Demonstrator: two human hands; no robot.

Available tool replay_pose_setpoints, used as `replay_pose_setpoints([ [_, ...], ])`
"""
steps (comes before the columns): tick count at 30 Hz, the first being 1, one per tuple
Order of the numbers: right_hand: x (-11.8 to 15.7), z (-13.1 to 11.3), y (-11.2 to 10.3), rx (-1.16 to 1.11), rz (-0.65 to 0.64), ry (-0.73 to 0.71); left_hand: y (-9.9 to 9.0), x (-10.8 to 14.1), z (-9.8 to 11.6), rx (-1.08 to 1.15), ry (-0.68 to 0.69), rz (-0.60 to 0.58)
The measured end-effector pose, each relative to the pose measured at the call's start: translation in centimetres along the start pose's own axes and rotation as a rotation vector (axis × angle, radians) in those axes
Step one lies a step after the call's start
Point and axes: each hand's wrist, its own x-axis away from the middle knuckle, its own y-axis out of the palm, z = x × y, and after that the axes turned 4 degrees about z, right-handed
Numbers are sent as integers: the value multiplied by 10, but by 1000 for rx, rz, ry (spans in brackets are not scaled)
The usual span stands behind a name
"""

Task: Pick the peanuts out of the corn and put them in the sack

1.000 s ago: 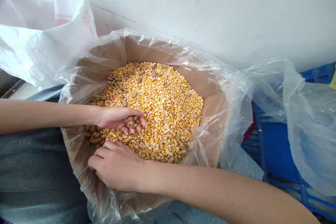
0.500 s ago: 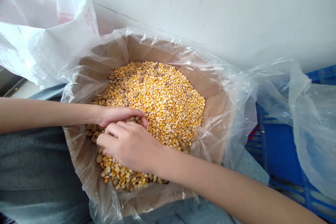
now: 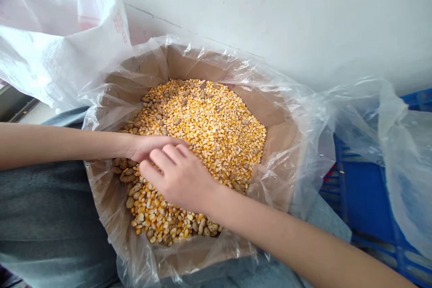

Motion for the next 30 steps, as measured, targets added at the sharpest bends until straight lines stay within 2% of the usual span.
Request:
replay_pose_setpoints([
  [2,-1,-13,7,-95,-77,-73,0,-1,0,-4,-24,3],
  [7,3,-31,27,-275,-232,-168,-4,-3,-1,-114,35,14],
  [14,2,-27,27,-243,-330,-121,-2,-1,0,-147,43,28],
  [20,2,-21,15,-247,-308,-183,-3,-1,1,-122,46,27],
  [23,-1,-15,5,-239,-243,-202,-3,-1,0,-80,28,26],
  [26,-2,-3,-4,-203,-142,-164,-2,0,0,-24,-1,5],
  [30,0,17,-8,-157,-48,-87,-1,-1,-1,6,51,-24],
])
